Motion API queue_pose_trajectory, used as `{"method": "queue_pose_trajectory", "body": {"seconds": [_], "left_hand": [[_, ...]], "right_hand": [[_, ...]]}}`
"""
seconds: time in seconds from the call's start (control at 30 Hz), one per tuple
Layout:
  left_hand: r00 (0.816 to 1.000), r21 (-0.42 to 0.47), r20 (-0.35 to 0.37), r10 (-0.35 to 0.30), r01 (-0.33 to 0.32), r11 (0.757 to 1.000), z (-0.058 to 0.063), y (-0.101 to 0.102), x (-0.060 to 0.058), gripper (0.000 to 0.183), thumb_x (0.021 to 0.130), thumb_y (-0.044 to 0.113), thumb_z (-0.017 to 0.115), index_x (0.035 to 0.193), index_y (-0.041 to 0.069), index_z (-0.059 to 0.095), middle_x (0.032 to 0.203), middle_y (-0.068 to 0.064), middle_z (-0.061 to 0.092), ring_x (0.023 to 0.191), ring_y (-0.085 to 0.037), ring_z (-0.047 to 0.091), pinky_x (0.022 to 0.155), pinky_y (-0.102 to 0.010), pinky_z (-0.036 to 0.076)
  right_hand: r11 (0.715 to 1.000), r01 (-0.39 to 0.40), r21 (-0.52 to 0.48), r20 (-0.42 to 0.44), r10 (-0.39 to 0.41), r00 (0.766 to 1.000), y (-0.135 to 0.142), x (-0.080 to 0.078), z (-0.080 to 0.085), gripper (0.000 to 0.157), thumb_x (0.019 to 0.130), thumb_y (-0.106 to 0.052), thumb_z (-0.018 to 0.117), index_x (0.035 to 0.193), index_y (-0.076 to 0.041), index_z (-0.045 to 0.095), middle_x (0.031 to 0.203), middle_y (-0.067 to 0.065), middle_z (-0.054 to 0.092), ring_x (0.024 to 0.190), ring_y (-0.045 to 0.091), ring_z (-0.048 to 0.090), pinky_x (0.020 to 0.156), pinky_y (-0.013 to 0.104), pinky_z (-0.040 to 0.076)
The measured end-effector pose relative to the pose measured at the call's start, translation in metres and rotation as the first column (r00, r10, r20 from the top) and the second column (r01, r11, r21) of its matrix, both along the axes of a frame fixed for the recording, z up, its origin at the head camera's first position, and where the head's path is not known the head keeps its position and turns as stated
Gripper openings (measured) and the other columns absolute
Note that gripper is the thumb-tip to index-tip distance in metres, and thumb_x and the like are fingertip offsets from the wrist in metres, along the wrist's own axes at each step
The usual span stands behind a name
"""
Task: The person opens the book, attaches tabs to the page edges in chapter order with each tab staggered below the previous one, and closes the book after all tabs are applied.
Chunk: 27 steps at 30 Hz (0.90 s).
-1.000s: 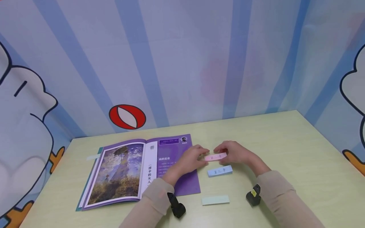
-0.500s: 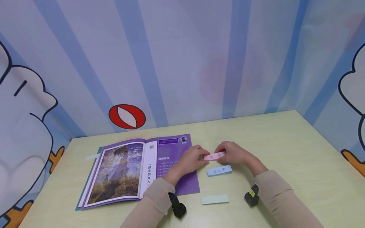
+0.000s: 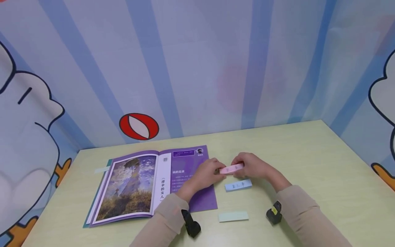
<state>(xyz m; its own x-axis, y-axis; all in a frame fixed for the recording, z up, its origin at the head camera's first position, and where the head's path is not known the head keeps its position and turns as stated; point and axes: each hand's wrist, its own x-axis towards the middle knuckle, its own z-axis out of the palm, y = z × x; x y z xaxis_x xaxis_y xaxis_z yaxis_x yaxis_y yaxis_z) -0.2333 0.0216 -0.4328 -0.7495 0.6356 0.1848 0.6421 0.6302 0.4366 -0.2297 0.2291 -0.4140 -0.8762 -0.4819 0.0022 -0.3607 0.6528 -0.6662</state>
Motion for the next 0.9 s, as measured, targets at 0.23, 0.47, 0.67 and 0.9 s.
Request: {"method": "queue_pose_trajectory", "body": {"seconds": [0.23, 0.47, 0.67, 0.9], "left_hand": [[1.000, 0.056, -0.022, -0.003, 0.004, 0.998, 0.005, -0.001, 0.002, 0.026, 0.084, 0.020, 0.069, 0.108, 0.009, 0.070, 0.091, 0.000, 0.061, 0.078, -0.009, 0.052, 0.071, -0.016, 0.040], [0.999, 0.075, -0.048, 0.004, -0.001, 0.997, 0.010, -0.003, 0.007, 0.024, 0.084, 0.019, 0.069, 0.106, 0.010, 0.071, 0.091, 0.001, 0.063, 0.081, -0.010, 0.054, 0.073, -0.018, 0.041], [0.997, 0.071, -0.070, 0.014, -0.009, 0.997, 0.018, -0.007, 0.015, 0.023, 0.085, 0.020, 0.069, 0.106, 0.011, 0.070, 0.092, 0.003, 0.062, 0.083, -0.010, 0.054, 0.075, -0.019, 0.042], [0.997, 0.074, -0.081, 0.011, -0.005, 0.997, 0.028, -0.014, 0.028, 0.022, 0.085, 0.022, 0.070, 0.103, 0.012, 0.072, 0.088, 0.005, 0.062, 0.079, -0.007, 0.052, 0.072, -0.018, 0.041]], "right_hand": [[1.000, -0.003, 0.002, -0.036, 0.004, 0.999, -0.001, 0.004, 0.011, 0.025, 0.078, -0.010, 0.075, 0.098, 0.000, 0.064, 0.090, 0.003, 0.061, 0.078, 0.016, 0.049, 0.067, 0.027, 0.042], [0.998, -0.057, -0.011, -0.085, 0.056, 0.995, 0.001, 0.009, 0.021, 0.021, 0.078, -0.008, 0.074, 0.097, -0.001, 0.065, 0.089, 0.001, 0.060, 0.078, 0.015, 0.049, 0.067, 0.027, 0.042], [0.996, -0.084, -0.026, -0.101, 0.081, 0.992, 0.000, 0.015, 0.026, 0.019, 0.079, -0.008, 0.073, 0.097, -0.003, 0.066, 0.088, 0.000, 0.059, 0.077, 0.013, 0.049, 0.066, 0.025, 0.042], [0.995, -0.086, -0.052, -0.094, 0.081, 0.992, -0.006, 0.026, 0.031, 0.016, 0.079, -0.007, 0.072, 0.095, -0.007, 0.068, 0.087, -0.003, 0.058, 0.076, 0.012, 0.048, 0.065, 0.024, 0.040]]}}
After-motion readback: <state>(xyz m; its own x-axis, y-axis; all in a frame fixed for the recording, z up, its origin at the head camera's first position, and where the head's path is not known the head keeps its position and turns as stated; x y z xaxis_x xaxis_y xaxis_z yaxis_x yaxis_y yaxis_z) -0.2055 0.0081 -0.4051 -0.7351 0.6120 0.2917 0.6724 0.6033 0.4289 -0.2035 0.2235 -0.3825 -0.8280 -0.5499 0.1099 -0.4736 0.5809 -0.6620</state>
